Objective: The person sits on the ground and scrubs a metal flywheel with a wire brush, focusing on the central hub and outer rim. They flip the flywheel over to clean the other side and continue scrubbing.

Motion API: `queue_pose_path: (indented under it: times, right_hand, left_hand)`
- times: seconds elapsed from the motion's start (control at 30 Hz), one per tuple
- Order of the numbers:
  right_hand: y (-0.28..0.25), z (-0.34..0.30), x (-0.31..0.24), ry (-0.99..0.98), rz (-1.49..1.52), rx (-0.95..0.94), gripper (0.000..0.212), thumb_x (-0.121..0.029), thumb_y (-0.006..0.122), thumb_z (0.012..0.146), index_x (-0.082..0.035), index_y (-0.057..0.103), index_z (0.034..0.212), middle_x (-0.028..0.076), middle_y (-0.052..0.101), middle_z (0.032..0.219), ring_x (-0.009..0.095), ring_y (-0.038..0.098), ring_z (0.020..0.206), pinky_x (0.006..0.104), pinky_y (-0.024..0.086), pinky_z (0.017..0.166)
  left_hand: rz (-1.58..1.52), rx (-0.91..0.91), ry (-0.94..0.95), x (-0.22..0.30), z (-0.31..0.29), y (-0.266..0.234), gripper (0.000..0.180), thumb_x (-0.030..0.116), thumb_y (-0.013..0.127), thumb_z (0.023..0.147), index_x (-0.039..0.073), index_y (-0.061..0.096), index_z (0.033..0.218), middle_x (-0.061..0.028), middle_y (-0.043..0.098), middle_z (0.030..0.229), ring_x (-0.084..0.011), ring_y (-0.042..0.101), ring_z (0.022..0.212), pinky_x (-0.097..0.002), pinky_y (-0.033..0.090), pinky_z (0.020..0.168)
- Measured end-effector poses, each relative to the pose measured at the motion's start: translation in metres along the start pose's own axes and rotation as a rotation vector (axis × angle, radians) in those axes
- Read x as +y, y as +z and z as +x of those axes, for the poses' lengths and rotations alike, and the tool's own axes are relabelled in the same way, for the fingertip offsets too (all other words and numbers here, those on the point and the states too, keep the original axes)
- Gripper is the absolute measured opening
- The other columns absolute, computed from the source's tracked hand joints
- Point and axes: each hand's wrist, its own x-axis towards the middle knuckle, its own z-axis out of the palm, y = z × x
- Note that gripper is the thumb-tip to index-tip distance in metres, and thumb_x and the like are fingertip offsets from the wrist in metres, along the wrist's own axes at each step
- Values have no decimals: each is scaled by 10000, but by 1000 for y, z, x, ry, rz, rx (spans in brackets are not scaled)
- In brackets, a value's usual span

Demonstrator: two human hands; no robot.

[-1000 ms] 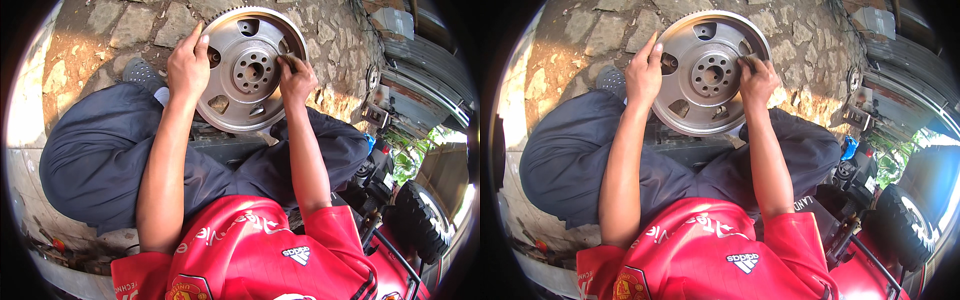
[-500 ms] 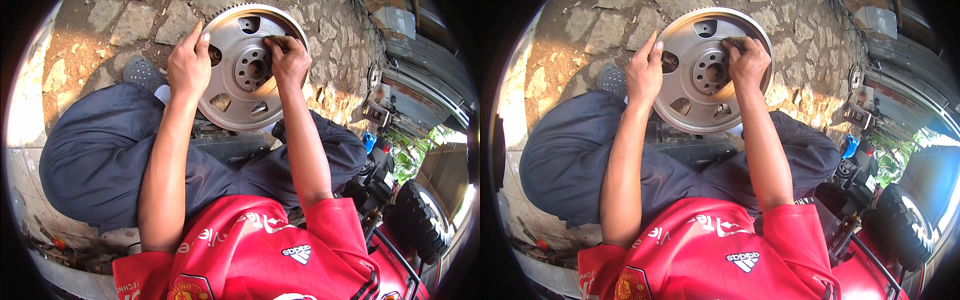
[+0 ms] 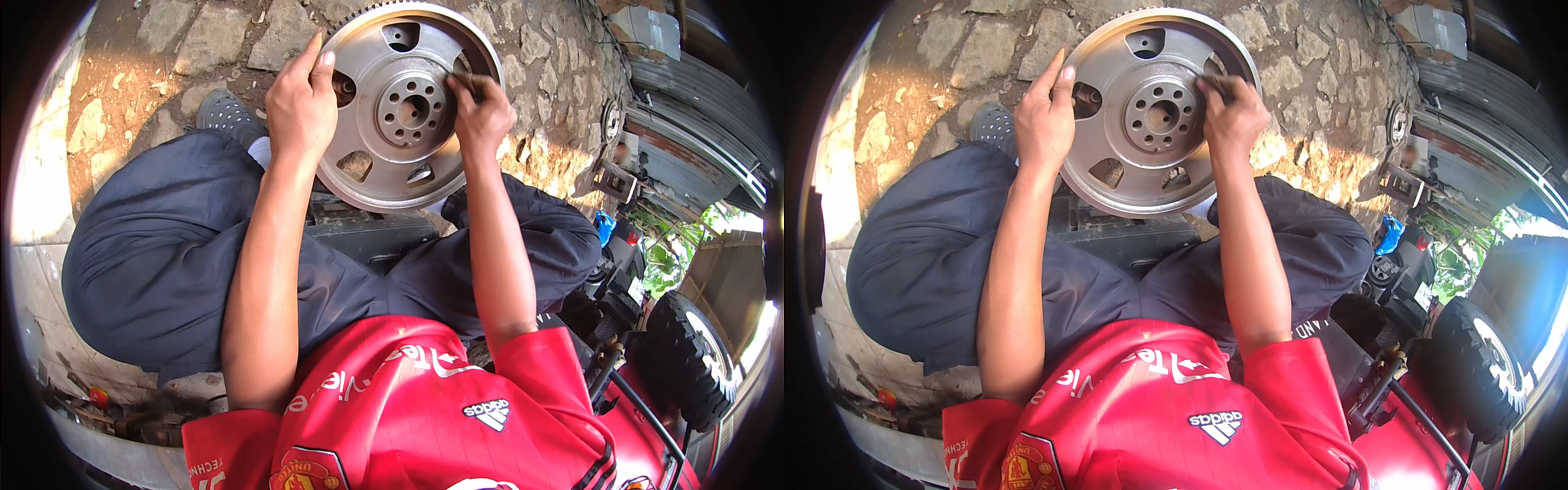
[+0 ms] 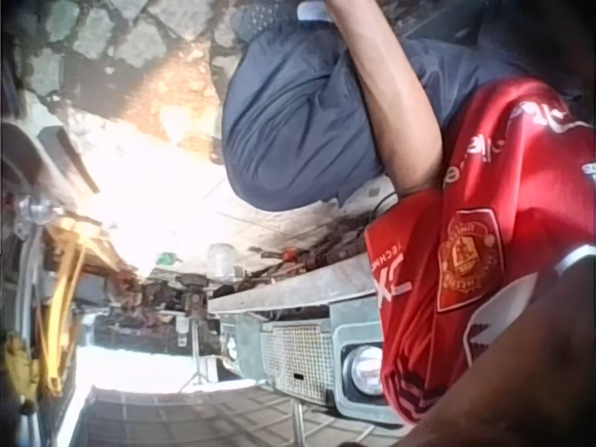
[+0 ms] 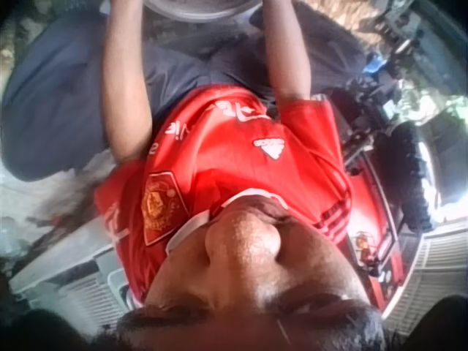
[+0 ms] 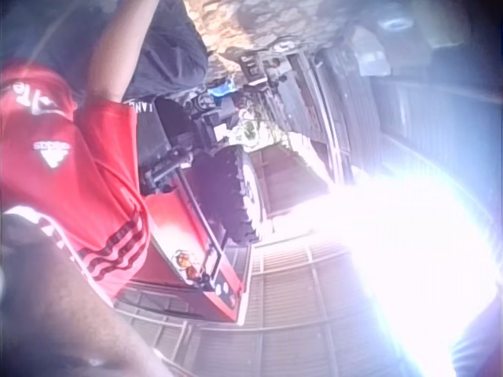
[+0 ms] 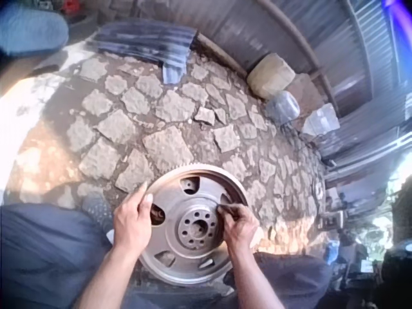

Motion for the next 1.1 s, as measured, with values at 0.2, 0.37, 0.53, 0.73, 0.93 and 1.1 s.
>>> queue_pose_path:
  times: [0.2, 0.37, 0.53, 0.73, 0.93, 1.1]
  right_hand:
    - [8, -13, 16, 181, 58, 35, 261, -296, 898, 852, -68, 834, 961, 116, 796, 841, 214, 758, 758, 343, 569, 740]
    - [9, 5, -8, 126, 83, 14, 229, -260, 896, 820, -69, 805, 908, 148, 780, 881, 337, 744, 789, 415, 565, 750]
    - [-3, -49, 17, 396, 145, 10, 262, -262, 900, 870, -32, 817, 966, 103, 800, 847, 146, 721, 735, 312, 560, 738]
    - [11, 3, -6, 196, 105, 19, 263, -267, 897, 859, -33, 819, 950, 117, 799, 834, 180, 719, 718, 335, 557, 747]
    - [-8, -48, -8, 429, -3, 41, 298, -279, 904, 849, -15, 778, 904, 135, 775, 806, 212, 720, 719, 363, 551, 729]
    - [9, -17, 2, 266, 23, 76, 275, -264, 898, 861, -27, 799, 958, 128, 781, 817, 219, 714, 719, 351, 547, 736]
  left_hand:
    - [0, -17, 40, -4, 2, -1, 430, 346, 588, 1086, 91, 670, 1422, -242, 713, 1290, -405, 688, 1206, -451, 534, 1045]
    - [-19, -24, 22, -4, 3, -2, 430, 350, 586, 1087, 90, 672, 1419, -241, 713, 1293, -404, 695, 1190, -447, 539, 1036]
    - [24, -26, 29, -4, 0, -4, 517, 489, 540, 1091, 157, 641, 1474, -219, 713, 1327, -376, 684, 1240, -436, 521, 1060]
    - [-28, 5, 52, -4, 3, 0, 400, 320, 599, 1083, 110, 683, 1413, -240, 729, 1225, -407, 717, 1127, -449, 559, 989]
    - [-1, -6, -4, 1, 1, -2, 420, 327, 604, 1076, 100, 672, 1422, -236, 719, 1278, -409, 699, 1180, -448, 543, 1032]
    - [-20, -42, 30, -4, 2, -2, 430, 344, 603, 1075, 112, 665, 1432, -238, 719, 1270, -414, 694, 1183, -452, 536, 1039]
